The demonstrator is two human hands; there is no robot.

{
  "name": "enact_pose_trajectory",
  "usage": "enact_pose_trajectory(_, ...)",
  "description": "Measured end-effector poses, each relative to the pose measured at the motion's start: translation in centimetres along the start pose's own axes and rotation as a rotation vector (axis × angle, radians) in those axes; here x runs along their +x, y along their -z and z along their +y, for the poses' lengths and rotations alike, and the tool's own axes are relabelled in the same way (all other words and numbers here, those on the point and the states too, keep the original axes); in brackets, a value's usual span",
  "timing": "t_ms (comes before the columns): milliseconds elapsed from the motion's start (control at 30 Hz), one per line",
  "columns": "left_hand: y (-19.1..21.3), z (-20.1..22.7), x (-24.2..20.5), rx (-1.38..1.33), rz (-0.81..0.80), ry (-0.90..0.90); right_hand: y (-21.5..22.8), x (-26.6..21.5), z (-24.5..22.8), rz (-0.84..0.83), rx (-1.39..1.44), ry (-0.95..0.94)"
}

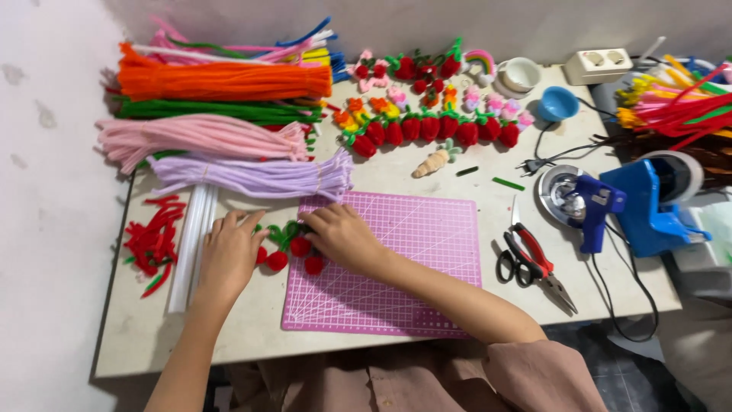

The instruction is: Assembling decorative cherries from pipe cleaners using a hot glue gun and pliers.

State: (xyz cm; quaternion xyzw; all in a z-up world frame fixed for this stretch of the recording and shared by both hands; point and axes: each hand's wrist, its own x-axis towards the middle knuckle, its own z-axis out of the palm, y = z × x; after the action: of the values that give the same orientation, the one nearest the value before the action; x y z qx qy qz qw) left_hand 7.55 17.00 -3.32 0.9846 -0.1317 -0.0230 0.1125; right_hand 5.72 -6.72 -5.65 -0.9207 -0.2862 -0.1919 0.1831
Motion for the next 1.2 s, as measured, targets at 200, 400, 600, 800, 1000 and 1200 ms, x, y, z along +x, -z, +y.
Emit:
enact_pose_trajectory(200, -2.4, -1.5, 1.4, 0.056, -0.108, -0.121, -5.5, 0.1, 1.4, -0.052, -0.192, 0.024)
enact_pose_trajectory(400, 0.6, 0.0, 1.1, -0.005, -0.111, -0.233, -4.9, 2.1, 1.9, -0.137, -0.037, -0.012)
enact_pose_trajectory(600, 5.7, 1.5, 0.2, -0.504, -0.326, -0.086, 0.0, 2.9, 2.0, -0.318, 0.313, -0.238)
enact_pose_trajectory(800, 6.9, -0.4, -1.0, -1.131, -0.244, -0.101, 8.3, 4.2, 1.6, -0.467, 0.641, -0.261)
enact_pose_trajectory(1000, 7.6, -1.5, -2.0, -1.203, -0.051, -0.179, 8.9, 5.2, 2.9, -0.433, 0.614, -0.29)
enact_pose_trajectory(1200, 6.7, -2.8, -2.8, -1.102, 0.015, 0.138, 4.9, 6.8, 2.1, -0.431, 0.956, -0.19)
